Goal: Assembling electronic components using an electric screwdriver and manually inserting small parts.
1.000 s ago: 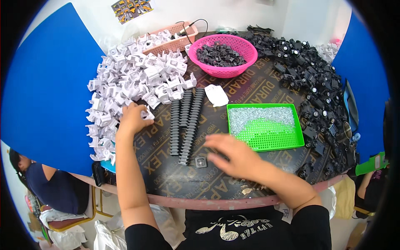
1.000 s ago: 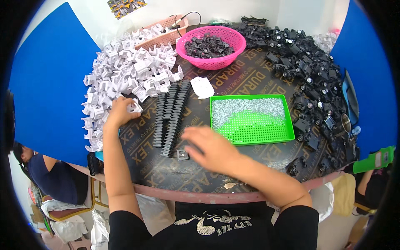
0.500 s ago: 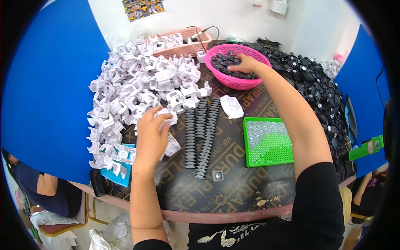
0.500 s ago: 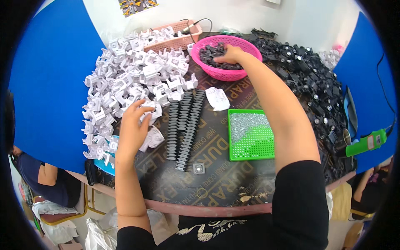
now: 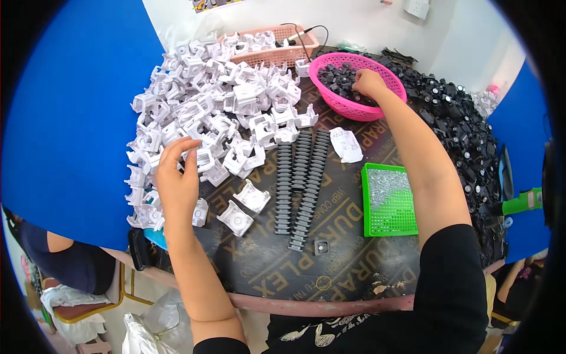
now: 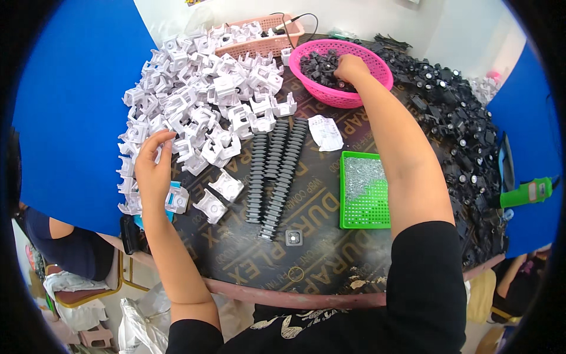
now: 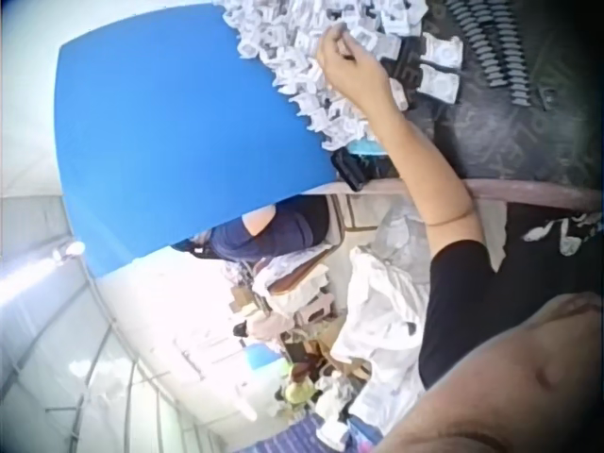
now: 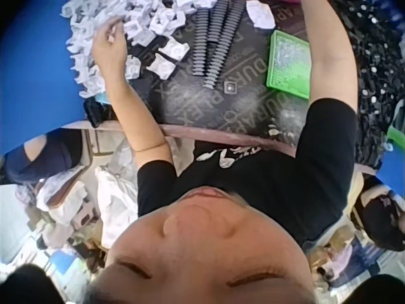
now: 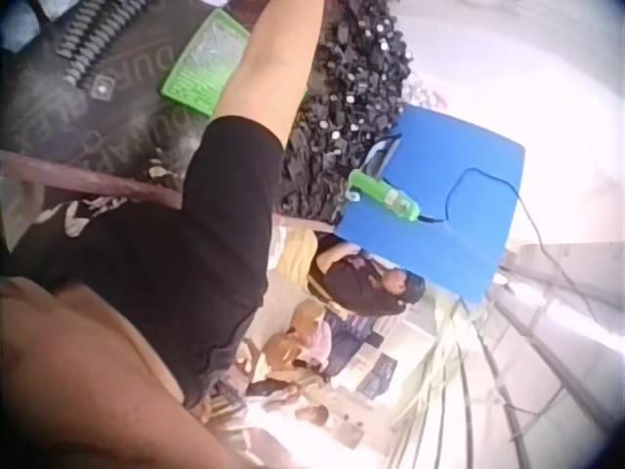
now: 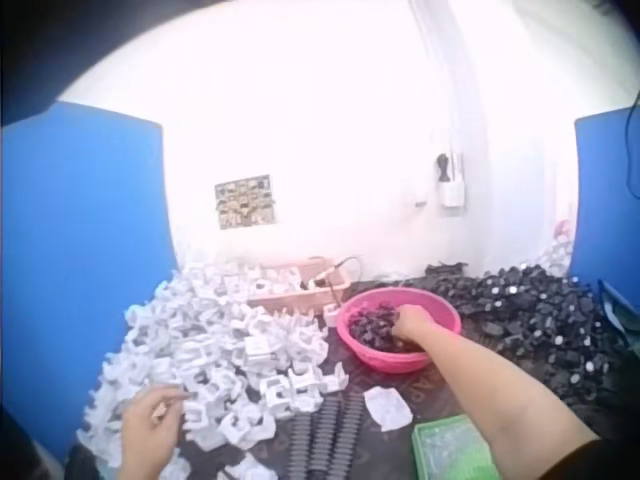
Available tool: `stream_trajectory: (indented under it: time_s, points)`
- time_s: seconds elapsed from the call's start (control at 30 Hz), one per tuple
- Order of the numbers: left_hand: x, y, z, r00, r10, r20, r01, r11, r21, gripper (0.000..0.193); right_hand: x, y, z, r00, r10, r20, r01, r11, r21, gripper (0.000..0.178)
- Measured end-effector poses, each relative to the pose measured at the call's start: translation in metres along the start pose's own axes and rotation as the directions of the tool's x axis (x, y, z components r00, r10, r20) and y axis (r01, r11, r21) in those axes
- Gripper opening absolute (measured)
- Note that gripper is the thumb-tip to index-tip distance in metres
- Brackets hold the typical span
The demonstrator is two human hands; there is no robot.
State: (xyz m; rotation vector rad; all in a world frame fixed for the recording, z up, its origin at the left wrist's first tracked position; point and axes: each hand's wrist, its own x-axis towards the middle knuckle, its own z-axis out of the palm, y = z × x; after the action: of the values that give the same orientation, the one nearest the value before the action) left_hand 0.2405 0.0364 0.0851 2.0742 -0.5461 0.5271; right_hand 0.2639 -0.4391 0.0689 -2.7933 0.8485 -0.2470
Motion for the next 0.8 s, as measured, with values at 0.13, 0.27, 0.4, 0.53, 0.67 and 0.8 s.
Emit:
stream_trajectory:
  time_s: [0.13,0.27,0.4,0.53,0.67,0.8]
  points:
    - [-0.004,0.002,0.005,1.000,0.000,0.030,0.000,1.000,-0.027,0.014,-0.015,0.000,-0.020,0.993,0.032,-0.117,-0.007,0.977,0.214,0.022]
    - [-0.013,0.024,0.016,0.959,0.235,0.157,-0.218,0.969,-0.116,0.016,-0.066,-0.024,-0.064,0.991,-0.059,-0.117,0.116,0.806,0.581,0.018]
    - [-0.030,0.054,0.025,0.716,0.518,0.469,-0.482,0.852,-0.205,0.019,-0.200,-0.056,-0.061,0.821,-0.561,-0.106,0.492,0.601,0.630,0.008]
    - [-0.036,0.053,0.032,0.634,0.504,0.586,-0.421,0.861,-0.284,0.022,-0.303,-0.069,-0.005,0.810,-0.586,0.020,0.518,0.731,0.444,0.011]
    - [-0.025,0.031,0.025,0.716,0.352,0.602,-0.333,0.931,-0.148,0.023,-0.324,-0.074,0.021,0.873,-0.486,0.034,0.454,0.837,0.306,0.018]
    - [-0.019,0.016,0.012,0.788,0.321,0.526,-0.321,0.942,-0.093,0.022,-0.327,-0.069,0.013,0.860,-0.491,0.139,0.447,0.856,0.261,0.032]
